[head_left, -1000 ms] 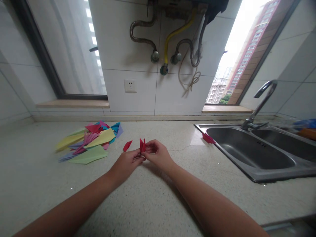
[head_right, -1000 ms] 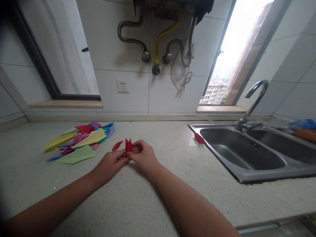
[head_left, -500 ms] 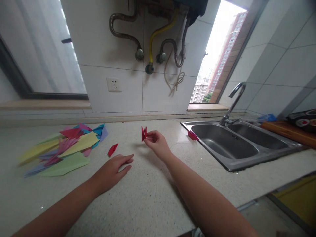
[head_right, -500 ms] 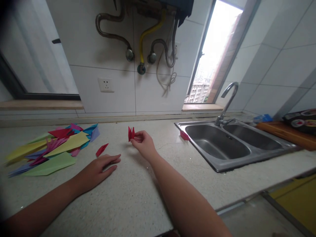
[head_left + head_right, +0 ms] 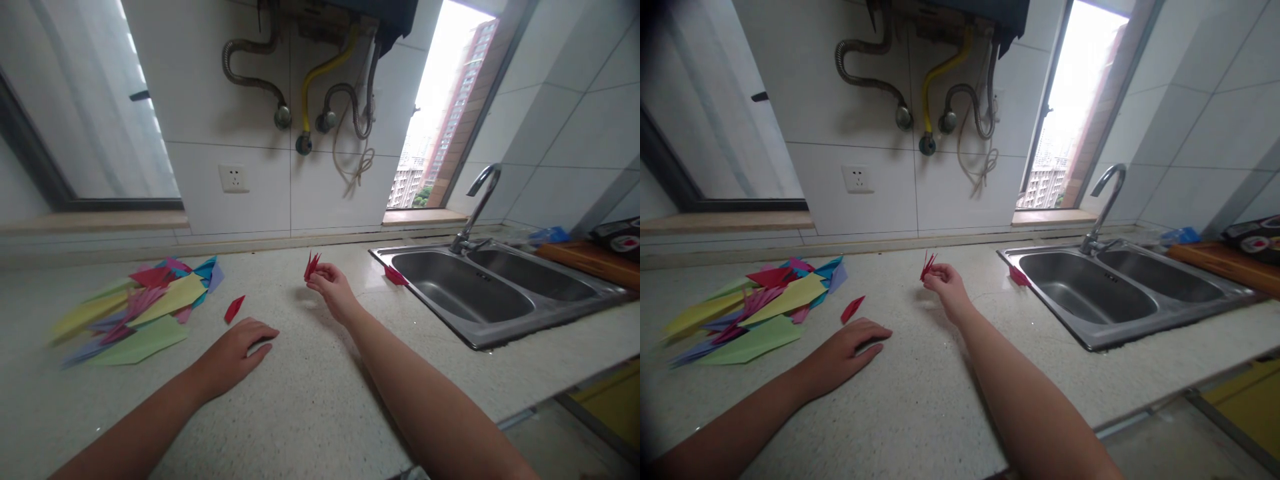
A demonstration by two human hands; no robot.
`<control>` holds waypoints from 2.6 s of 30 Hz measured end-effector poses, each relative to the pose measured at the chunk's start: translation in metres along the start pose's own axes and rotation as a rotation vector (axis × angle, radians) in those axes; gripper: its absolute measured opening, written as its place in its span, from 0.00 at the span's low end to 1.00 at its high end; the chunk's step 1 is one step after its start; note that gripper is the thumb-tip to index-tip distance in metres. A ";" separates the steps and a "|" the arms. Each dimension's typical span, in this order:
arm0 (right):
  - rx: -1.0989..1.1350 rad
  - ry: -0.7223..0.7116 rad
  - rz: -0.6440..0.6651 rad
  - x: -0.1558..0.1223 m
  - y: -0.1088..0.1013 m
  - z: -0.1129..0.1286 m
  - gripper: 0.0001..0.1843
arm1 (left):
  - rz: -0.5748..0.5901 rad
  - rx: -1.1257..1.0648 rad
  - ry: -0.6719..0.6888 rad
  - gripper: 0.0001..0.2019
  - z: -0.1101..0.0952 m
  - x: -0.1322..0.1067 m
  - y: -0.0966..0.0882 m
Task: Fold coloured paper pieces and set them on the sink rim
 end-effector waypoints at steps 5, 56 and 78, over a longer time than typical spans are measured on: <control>-0.017 -0.027 0.014 0.003 -0.003 0.001 0.19 | 0.000 -0.001 0.042 0.11 0.002 0.002 0.001; -1.778 0.315 0.159 0.082 -0.145 -0.040 0.47 | 0.044 0.107 0.040 0.10 0.004 0.006 0.002; -1.736 0.370 -0.102 0.119 -0.174 -0.052 0.47 | 0.060 0.192 0.062 0.13 0.025 0.006 0.010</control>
Point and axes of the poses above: each hand's wrist, its own x-axis towards the middle knuckle, its own y-axis out of the palm, z = x × y, the point moved 1 cm from there along x, towards the middle knuckle, and after that the axes turned 12 degrees about -y, right-handed, at the moved point
